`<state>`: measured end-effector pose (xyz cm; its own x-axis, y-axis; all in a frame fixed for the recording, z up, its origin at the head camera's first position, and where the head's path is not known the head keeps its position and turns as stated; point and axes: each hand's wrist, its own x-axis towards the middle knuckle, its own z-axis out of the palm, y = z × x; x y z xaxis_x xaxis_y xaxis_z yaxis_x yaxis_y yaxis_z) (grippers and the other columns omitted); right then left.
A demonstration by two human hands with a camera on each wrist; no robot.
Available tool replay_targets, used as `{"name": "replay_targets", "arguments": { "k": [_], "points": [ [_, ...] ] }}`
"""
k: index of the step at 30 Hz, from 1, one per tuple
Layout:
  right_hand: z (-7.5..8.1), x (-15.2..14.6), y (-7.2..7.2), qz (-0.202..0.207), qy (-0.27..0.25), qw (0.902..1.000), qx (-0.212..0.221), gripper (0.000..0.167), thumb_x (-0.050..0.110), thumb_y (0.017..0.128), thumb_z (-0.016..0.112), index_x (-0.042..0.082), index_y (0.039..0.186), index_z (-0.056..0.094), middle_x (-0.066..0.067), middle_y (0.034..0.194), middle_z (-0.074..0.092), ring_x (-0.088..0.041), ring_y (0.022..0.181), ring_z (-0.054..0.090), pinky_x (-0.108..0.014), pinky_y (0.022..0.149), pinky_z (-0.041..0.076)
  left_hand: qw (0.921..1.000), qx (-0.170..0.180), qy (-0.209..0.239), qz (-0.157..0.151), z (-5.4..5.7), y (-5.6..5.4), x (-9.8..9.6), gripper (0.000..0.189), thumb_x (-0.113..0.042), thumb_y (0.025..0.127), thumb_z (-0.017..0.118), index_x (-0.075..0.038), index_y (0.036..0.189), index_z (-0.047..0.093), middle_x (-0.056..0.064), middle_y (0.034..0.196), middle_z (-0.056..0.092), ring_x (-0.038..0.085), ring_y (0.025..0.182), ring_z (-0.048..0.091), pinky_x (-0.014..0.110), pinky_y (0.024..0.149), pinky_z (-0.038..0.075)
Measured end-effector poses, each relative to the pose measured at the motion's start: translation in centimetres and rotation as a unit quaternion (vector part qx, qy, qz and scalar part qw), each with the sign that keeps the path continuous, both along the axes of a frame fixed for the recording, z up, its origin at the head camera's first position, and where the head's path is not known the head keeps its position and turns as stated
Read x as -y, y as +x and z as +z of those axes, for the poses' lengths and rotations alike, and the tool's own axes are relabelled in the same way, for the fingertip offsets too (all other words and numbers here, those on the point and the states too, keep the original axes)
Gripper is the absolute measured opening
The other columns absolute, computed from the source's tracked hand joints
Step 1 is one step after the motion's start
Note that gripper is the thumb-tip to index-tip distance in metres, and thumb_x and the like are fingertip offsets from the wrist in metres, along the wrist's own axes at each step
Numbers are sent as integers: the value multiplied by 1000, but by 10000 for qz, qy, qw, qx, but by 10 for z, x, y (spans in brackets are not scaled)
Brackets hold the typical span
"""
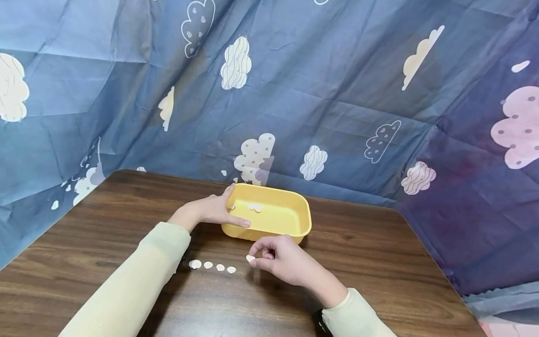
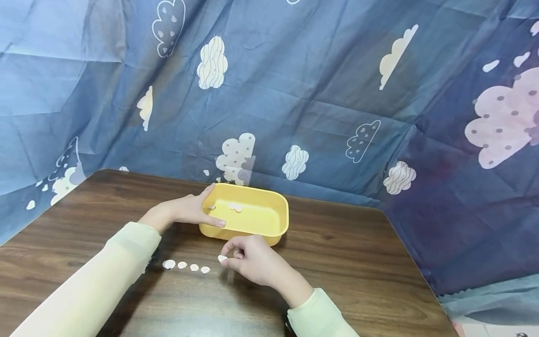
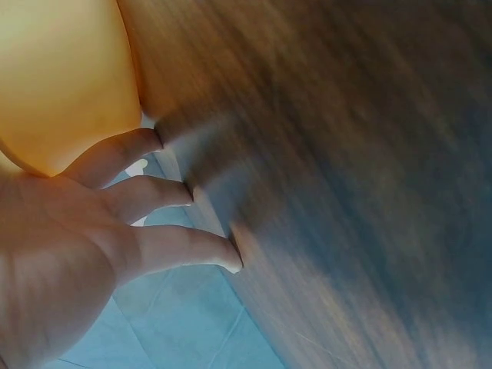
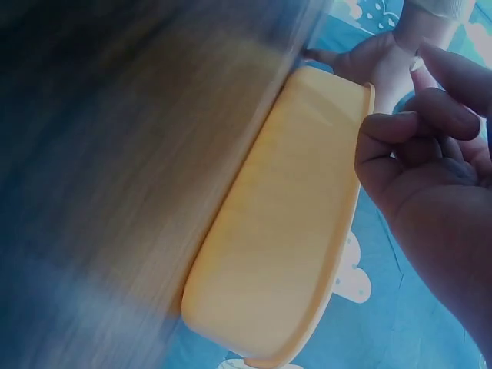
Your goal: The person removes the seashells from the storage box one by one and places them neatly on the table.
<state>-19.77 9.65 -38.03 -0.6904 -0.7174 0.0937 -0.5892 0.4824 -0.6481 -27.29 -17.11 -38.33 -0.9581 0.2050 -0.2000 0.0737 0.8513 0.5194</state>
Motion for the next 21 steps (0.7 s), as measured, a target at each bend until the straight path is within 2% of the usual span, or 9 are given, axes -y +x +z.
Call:
{"name": "replay_targets", "arguments": {
  "k": [9,15,21],
  "points": [
    [-2,0,1,199,302,9993,52,4,18,96,80,16,96,77,12,66,45,2,60,41,-17,60,37,10000,30,40,-60,4,2,-3,147,-88,73,73,-23,171,-14,33,169,32,49,160,28,63,126,33],
    [-11,1,-1,462,647,9968,16,5,16,95,81,13,95,77,14,64,48,5,58,42,-16,58,38,9999,20,65,-93,4,1,-5,145,-87,75,72,-23,171,-15,32,169,32,49,161,27,63,126,32],
    [-22,5,-5,313,473,9983,93,7,16,94,82,11,95,78,13,65,46,4,59,41,-16,59,38,10000,38,11,-50,3,3,-1,147,-88,74,72,-22,171,-16,32,170,31,49,161,25,63,126,33]
  ]
}}
